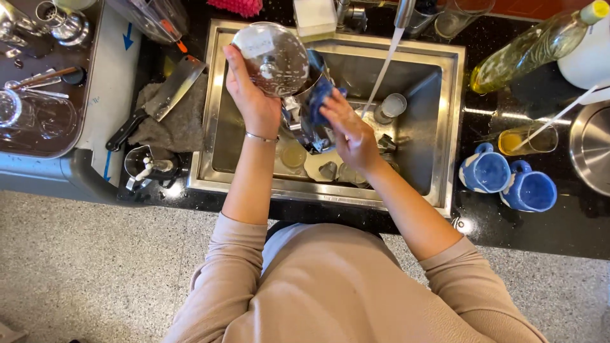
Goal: Washing and rinsing milk frothing pitchers and lids in a sink.
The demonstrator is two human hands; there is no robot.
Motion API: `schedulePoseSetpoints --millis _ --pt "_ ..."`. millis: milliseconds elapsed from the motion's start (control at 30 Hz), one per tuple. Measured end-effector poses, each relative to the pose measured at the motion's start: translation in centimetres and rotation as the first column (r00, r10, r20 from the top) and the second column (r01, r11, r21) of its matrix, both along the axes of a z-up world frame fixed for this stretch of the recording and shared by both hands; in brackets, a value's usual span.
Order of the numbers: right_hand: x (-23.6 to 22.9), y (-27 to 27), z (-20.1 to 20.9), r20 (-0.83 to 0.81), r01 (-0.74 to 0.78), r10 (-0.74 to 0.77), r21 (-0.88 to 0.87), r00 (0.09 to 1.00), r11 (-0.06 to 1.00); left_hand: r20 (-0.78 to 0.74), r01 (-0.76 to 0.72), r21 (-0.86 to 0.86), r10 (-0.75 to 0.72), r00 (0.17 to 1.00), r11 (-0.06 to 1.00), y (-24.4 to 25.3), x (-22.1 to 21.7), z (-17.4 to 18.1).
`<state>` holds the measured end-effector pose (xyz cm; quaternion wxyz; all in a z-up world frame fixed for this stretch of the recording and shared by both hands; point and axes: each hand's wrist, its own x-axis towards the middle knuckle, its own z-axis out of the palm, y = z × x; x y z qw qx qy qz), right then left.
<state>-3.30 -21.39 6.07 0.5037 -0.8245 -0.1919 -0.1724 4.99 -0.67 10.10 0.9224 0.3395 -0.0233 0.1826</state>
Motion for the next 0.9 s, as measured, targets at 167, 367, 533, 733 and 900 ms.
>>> schedulePoseSetpoints --millis 167,367,533,733,900 --pt "1.9 -0.2 1.2 0.386 -0.010 0.111 -0.254 0.916 0.967 0.017 0.070 -0.077 -0.069 0.997 0.995 0.5 0.8 0.6" --pt "2.4 0.0 -9.5 -0.274 0.083 0.086 0.551 0.958 0.830 -0.040 0.076 -0.120 -0.081 0.996 0.990 0.3 1.7 0.7" --pt "-0.4 0.5 -13.0 -0.595 0.487 0.617 0.795 0.515 0.361 -0.136 0.118 -0.154 -0.139 0.981 0.981 0.1 2.4 -2.0" --pt "-3.2 1.6 -9.0 -0.541 0.647 0.783 0.722 0.308 0.244 -0.248 0.099 -0.252 -0.163 0.955 0.963 0.4 1.7 -1.4" --pt "-2.6 1.4 -5.3 -0.688 0.785 0.691 0.547 0.224 0.290 0.112 0.346 -0.279 -0.327 0.938 0.896 1.5 1.7 -1.0"
